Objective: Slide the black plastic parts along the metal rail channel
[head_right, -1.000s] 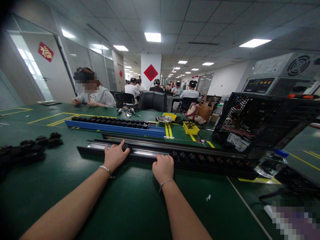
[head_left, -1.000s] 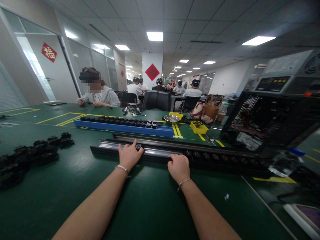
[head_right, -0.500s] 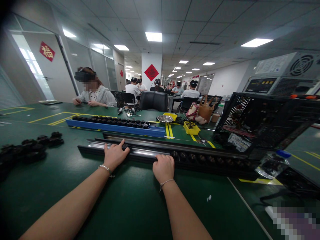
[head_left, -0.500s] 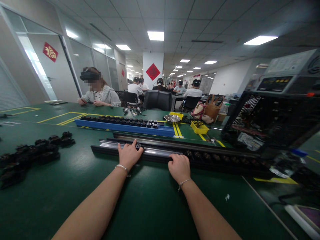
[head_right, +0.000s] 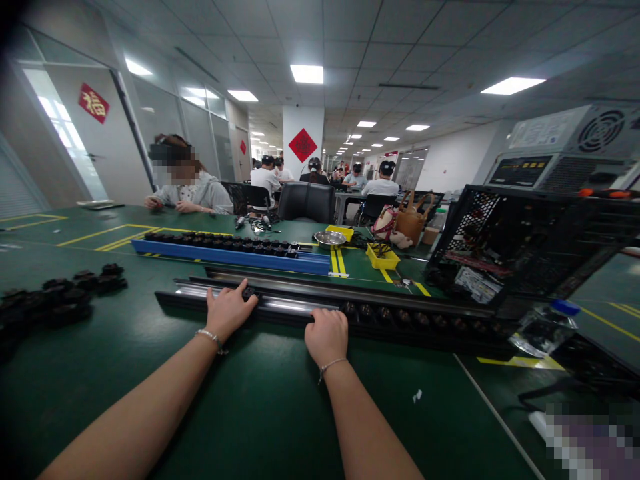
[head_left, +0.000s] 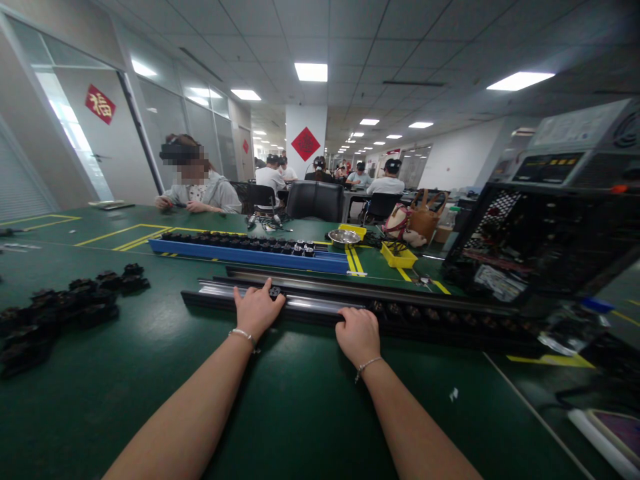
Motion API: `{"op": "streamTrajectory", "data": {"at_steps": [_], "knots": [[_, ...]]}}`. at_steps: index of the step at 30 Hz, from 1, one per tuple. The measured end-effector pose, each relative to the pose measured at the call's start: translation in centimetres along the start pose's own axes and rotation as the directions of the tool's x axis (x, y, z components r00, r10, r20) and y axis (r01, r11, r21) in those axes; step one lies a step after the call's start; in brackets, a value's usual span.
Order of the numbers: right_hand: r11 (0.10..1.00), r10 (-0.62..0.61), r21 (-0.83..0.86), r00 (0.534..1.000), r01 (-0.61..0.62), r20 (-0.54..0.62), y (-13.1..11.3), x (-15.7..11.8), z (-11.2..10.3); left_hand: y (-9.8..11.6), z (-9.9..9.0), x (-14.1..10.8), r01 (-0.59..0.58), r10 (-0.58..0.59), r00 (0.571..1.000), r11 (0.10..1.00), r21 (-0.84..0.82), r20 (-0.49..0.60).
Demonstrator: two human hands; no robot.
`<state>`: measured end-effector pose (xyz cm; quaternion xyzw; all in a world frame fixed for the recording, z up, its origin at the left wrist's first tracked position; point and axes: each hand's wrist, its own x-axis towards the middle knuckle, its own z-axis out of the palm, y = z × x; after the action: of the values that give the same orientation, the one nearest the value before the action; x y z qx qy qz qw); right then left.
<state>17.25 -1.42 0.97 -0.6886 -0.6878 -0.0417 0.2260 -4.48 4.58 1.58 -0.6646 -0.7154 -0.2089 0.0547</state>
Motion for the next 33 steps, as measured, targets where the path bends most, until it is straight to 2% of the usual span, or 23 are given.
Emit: {"op": "streamTrajectory", "data": {"at_steps": [13,26,33], "knots": [[0.991,-0.020,-0.134,0.999,0.016,-0.026,-0.53,-0.39,0.08,-0.21,-0.13,0.06,-0.004,0.004,1.000,1.000,0.000,0.000],[0.994,-0.015,-0.108,0.999,0.011,-0.039,-0.42,-0.34,0.21,-0.41,-0.32,0.23,0.016,-0.016,0.999,1.000,0.009,0.031],[0.993,-0.009,-0.121,1.000,0.006,-0.026,-0.42,-0.31,0.25,-0.71,-0.08,0.31,0.004,-0.004,1.000,1.000,0.016,0.006]]}}
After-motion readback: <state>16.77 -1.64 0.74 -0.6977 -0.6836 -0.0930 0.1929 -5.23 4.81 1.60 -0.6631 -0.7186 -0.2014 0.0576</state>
